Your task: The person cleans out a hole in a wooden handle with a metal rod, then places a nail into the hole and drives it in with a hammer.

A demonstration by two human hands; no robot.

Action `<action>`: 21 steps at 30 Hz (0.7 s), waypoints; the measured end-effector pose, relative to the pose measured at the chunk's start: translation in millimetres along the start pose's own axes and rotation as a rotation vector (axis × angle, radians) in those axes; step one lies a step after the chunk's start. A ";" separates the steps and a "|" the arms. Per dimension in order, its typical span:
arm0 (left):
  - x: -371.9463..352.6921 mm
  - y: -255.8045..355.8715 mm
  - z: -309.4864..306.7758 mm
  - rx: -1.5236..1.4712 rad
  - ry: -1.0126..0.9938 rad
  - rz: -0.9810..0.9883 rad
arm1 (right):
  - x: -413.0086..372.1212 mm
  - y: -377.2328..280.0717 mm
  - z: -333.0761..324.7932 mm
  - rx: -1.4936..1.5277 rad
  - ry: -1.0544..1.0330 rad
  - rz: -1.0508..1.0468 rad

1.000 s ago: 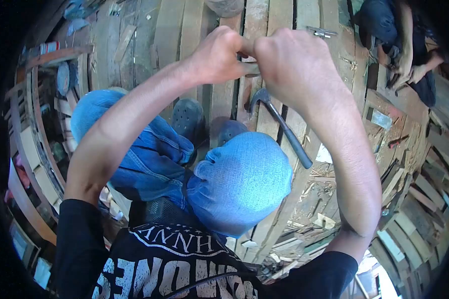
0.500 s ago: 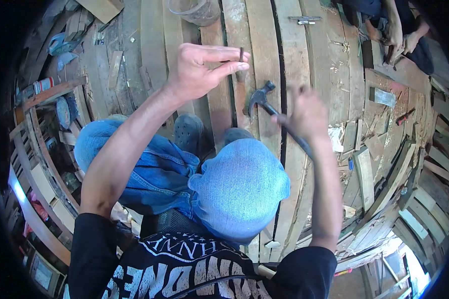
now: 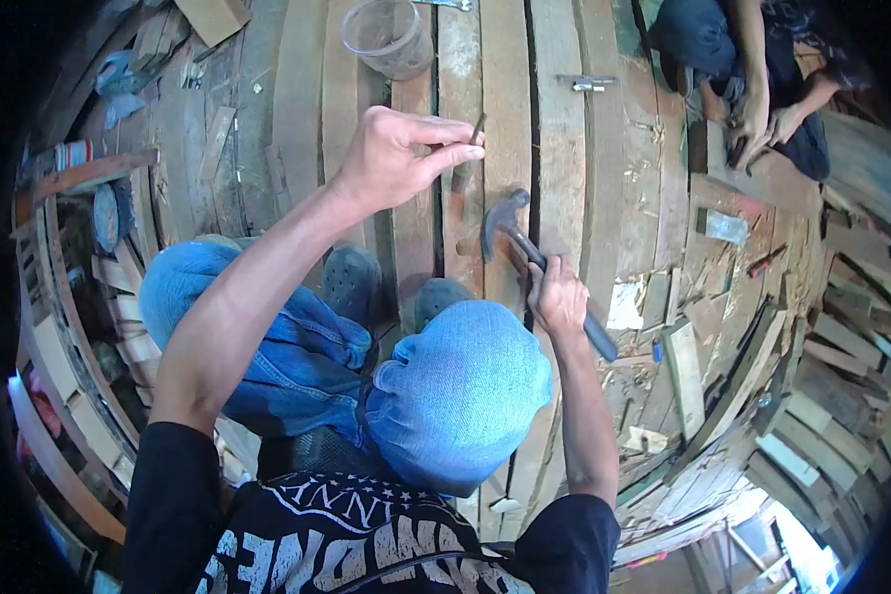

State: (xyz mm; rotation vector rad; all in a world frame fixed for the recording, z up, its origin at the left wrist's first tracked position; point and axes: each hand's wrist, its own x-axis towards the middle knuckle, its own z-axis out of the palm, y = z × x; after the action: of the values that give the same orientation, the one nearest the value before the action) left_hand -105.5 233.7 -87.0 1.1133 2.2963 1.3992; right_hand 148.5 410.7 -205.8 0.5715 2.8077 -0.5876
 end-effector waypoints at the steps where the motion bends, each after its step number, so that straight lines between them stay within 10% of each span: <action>1: 0.8 0.6 -0.3 -0.022 -0.009 -0.015 | 0.7 0.6 -8.4 0.080 0.013 -0.004; 7: 1.8 -2.5 3.0 0.015 0.016 0.026 | 1.6 -29.4 -132.6 0.904 0.029 0.093; 21: -2.2 2.0 6.5 0.070 -0.003 0.021 | -4.2 -112.6 -262.6 0.330 0.057 -0.201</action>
State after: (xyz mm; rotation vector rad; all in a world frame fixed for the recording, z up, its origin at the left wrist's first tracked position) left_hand -99.5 237.0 -89.0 1.1625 2.3546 1.3337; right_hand 71.9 425.4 69.1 0.3670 2.8594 -1.1042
